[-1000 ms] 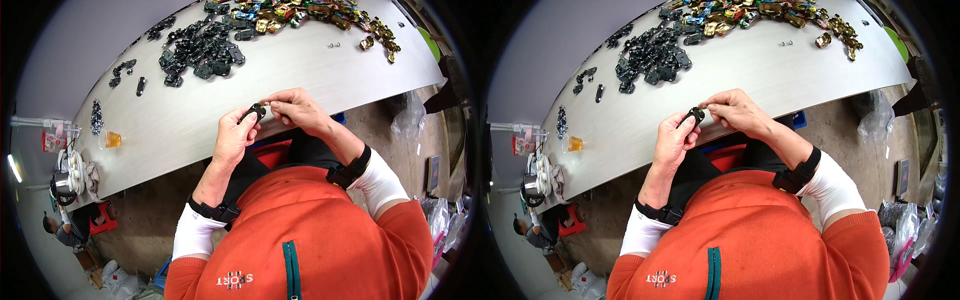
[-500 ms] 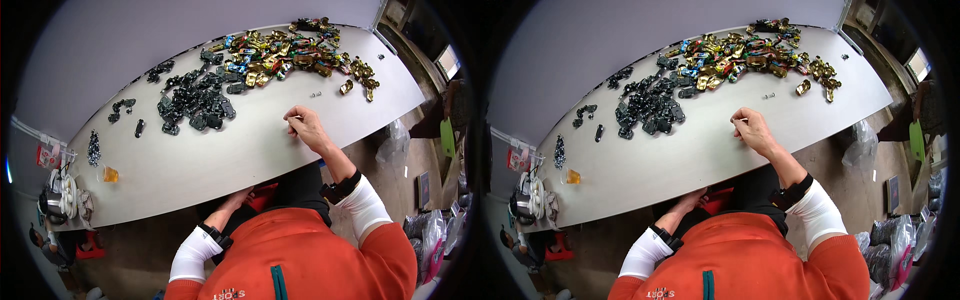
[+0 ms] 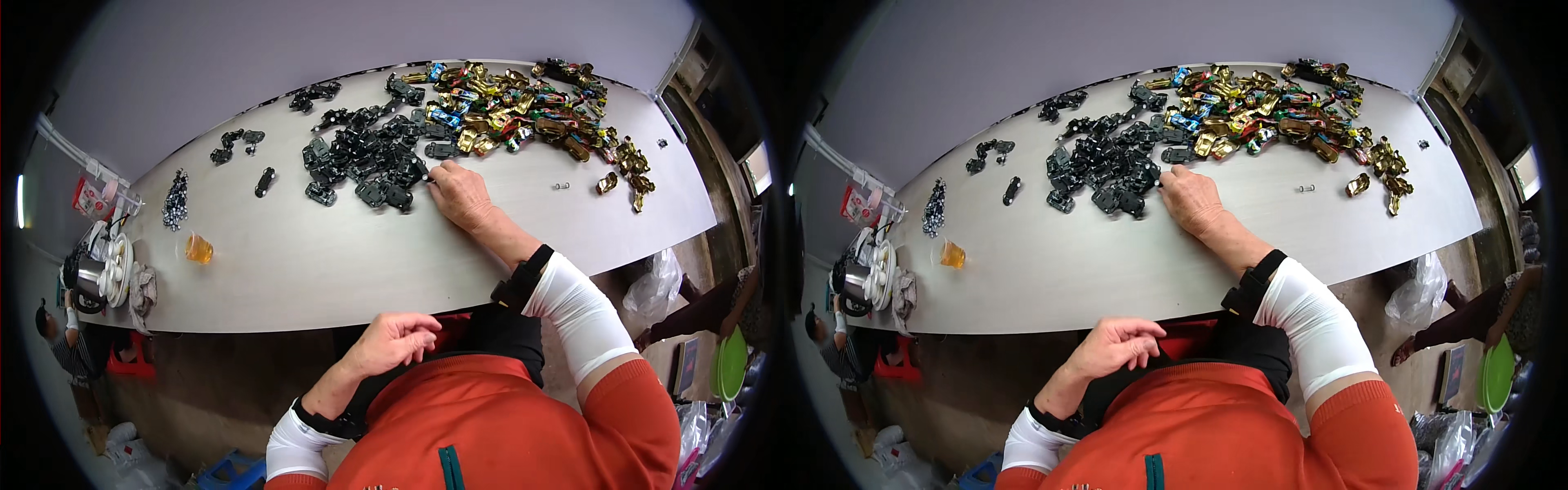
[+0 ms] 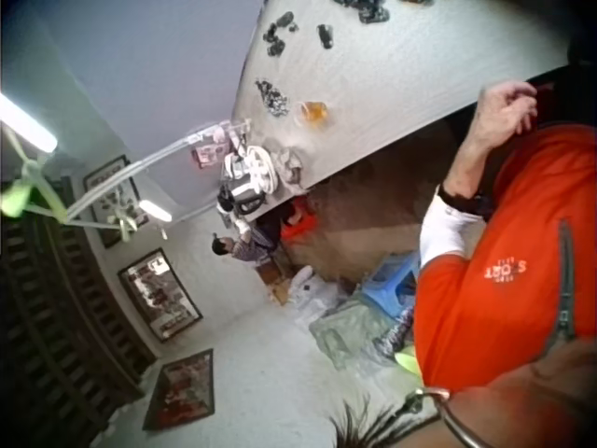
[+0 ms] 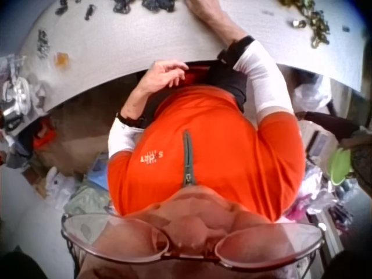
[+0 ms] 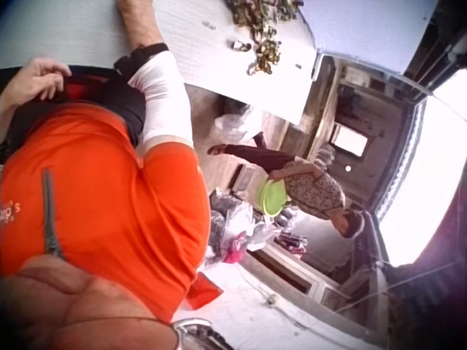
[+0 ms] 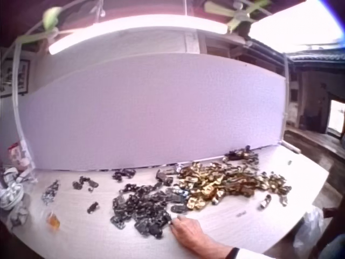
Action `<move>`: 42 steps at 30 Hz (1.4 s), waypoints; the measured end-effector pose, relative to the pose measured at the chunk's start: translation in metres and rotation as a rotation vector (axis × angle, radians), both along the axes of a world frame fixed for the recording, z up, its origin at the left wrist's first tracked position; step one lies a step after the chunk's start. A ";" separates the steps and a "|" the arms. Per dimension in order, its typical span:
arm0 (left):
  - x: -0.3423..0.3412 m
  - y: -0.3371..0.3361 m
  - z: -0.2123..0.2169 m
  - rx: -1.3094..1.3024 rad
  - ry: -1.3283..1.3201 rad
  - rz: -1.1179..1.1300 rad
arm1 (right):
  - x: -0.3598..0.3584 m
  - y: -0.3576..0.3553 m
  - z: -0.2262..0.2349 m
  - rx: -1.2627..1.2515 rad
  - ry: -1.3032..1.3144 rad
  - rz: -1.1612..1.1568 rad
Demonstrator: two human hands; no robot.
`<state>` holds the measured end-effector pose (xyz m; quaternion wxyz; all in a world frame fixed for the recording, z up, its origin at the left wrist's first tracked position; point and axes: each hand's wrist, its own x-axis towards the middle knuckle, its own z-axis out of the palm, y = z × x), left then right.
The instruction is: The person assembles small toy cars by hand at a table. They pick up a black chassis and a colored body, then press the two parts together to form a complete car. The process is repeated for multiple units, with the person handling the parts one at a time.
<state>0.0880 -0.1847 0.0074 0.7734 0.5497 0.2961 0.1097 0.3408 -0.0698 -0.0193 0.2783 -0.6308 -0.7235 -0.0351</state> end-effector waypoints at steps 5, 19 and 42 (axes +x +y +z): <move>0.031 0.048 -0.001 -0.091 -0.248 0.361 | 0.025 -0.019 0.014 -0.133 0.939 -0.130; 0.075 0.081 -0.025 -0.401 -0.785 0.438 | -0.005 -0.078 0.024 -0.960 1.936 0.145; 0.059 0.057 -0.039 -0.375 -0.741 0.571 | 0.185 0.012 0.018 -0.080 -0.123 -0.385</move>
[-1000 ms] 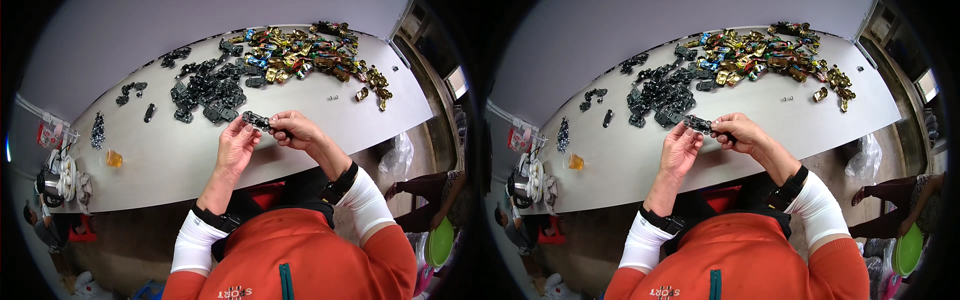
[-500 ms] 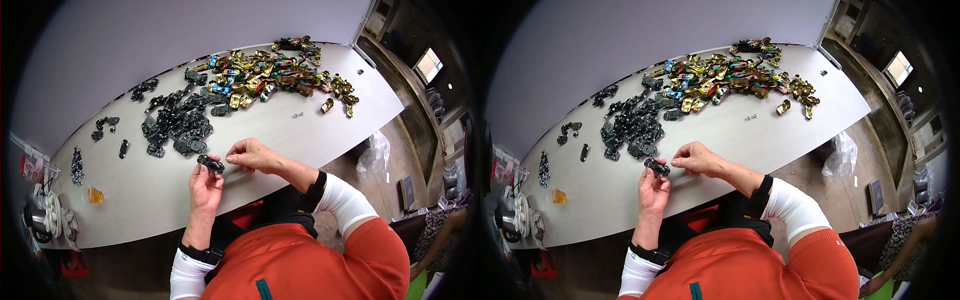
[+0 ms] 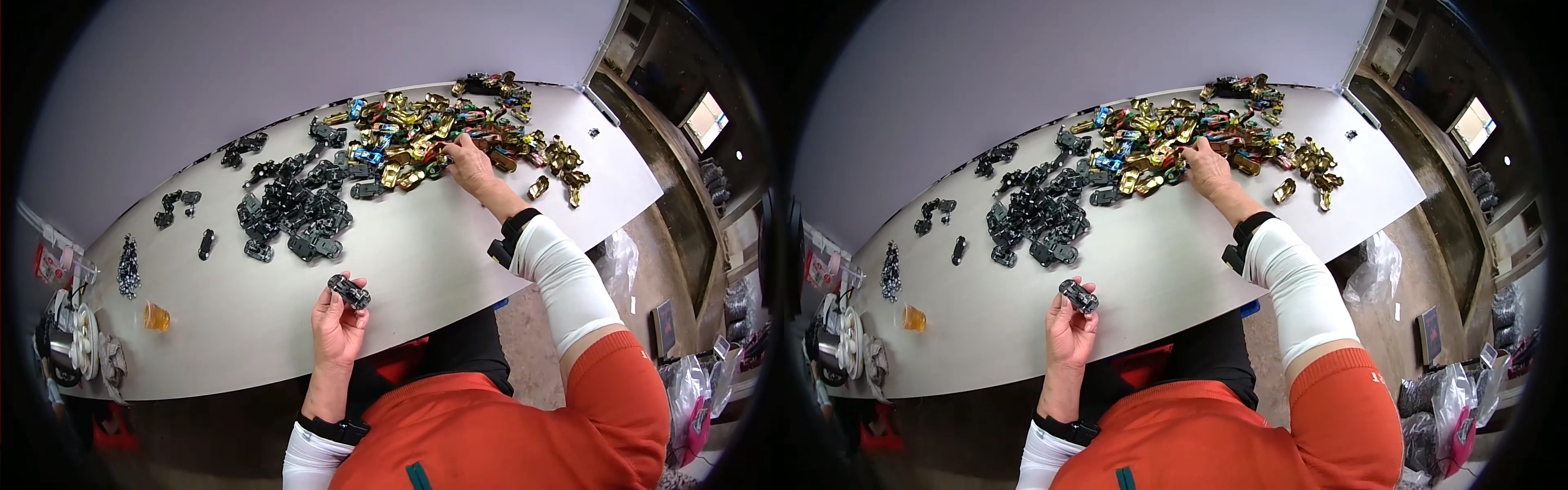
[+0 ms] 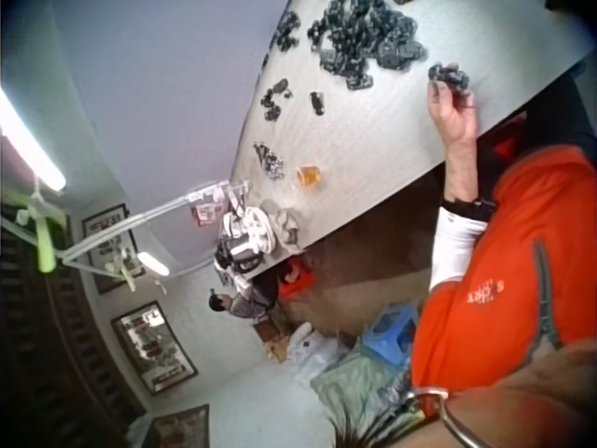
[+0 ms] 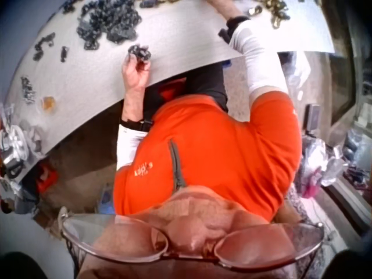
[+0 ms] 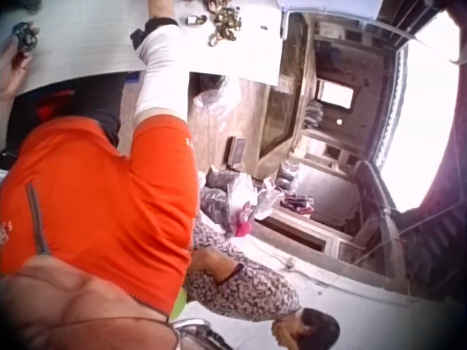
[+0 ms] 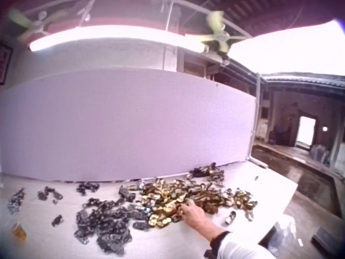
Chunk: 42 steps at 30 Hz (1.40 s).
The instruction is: The person assembles small toy cars by hand at a table. They pick up a black chassis and a colored body, then press the two parts together to form a complete car. The process is repeated for multiple units, with the person handling the parts one at a time.
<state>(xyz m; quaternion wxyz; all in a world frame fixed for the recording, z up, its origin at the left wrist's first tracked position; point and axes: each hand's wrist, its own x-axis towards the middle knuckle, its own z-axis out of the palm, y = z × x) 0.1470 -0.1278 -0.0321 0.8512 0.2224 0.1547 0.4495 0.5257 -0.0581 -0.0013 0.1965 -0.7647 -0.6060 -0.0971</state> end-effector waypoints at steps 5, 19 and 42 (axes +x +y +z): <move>-0.007 -0.001 -0.004 -0.012 -0.016 0.017 | -0.033 -0.019 0.010 0.155 0.077 0.215; -0.007 0.002 -0.008 0.041 -0.107 -0.040 | -0.128 -0.084 0.013 -0.116 0.332 0.430; 0.001 -0.008 -0.002 0.139 0.054 -0.011 | -0.205 -0.136 0.039 -0.052 1.248 0.446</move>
